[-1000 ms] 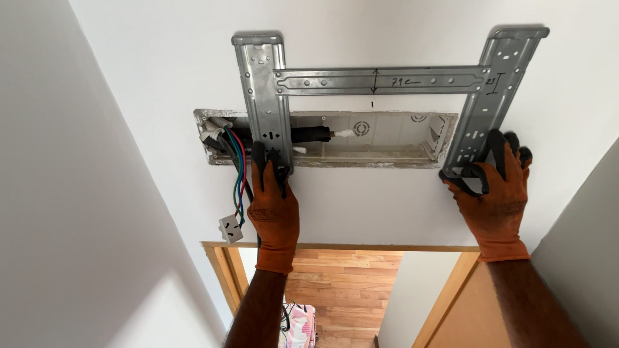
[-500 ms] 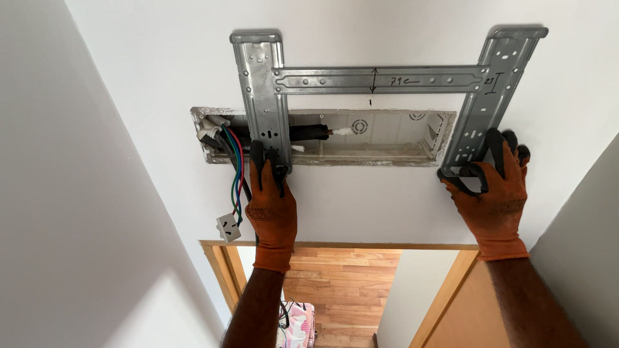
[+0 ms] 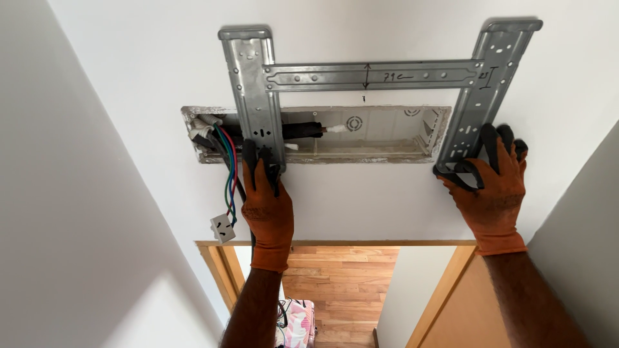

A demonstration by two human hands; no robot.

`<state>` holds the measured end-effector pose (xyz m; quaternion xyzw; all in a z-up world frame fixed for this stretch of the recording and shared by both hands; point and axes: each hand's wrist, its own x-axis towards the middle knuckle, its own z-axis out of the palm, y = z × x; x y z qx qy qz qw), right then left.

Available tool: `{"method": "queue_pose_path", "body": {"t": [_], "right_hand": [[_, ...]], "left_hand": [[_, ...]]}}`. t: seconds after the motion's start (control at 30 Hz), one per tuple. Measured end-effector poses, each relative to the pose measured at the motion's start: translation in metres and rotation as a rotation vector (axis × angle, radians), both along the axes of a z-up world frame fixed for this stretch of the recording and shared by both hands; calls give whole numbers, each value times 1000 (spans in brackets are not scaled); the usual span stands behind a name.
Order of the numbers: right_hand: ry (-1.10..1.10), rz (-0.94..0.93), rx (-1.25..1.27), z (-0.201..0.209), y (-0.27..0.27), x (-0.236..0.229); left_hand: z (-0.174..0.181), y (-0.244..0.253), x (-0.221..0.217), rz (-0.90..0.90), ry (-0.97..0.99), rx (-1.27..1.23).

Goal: Leveling a metal mounting bracket against a wall and marking the drill holes with a marker.

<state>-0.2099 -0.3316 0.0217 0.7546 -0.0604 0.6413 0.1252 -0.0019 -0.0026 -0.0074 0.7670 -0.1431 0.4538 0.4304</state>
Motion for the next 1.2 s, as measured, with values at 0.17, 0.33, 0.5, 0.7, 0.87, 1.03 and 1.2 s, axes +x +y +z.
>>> {"method": "queue_pose_path", "body": {"t": [0.17,0.33,0.5,0.7,0.87,1.03,1.2], "right_hand": [[15,16,47,0,0,-1],[23,4,51,2,3,-2],[31,-14,66,1,1,-2],[-16,-3,-36,6,5,-3],[10,-49,-6,2,3,-2],[10,-42,9,2,2,-2],[18,-37,13,1,1,-2]], "left_hand": [[-2,-3,2,16,-45,-19],[-1,-5,-1,-1,-19,-43],[3,-7,-5,-13,-20,-60],[5,-5,-7,-15,-12,-74],[5,-6,-7,-30,-5,-68],[1,-7,-2,-18,6,-55],[3,-5,-5,-16,45,-42]]}}
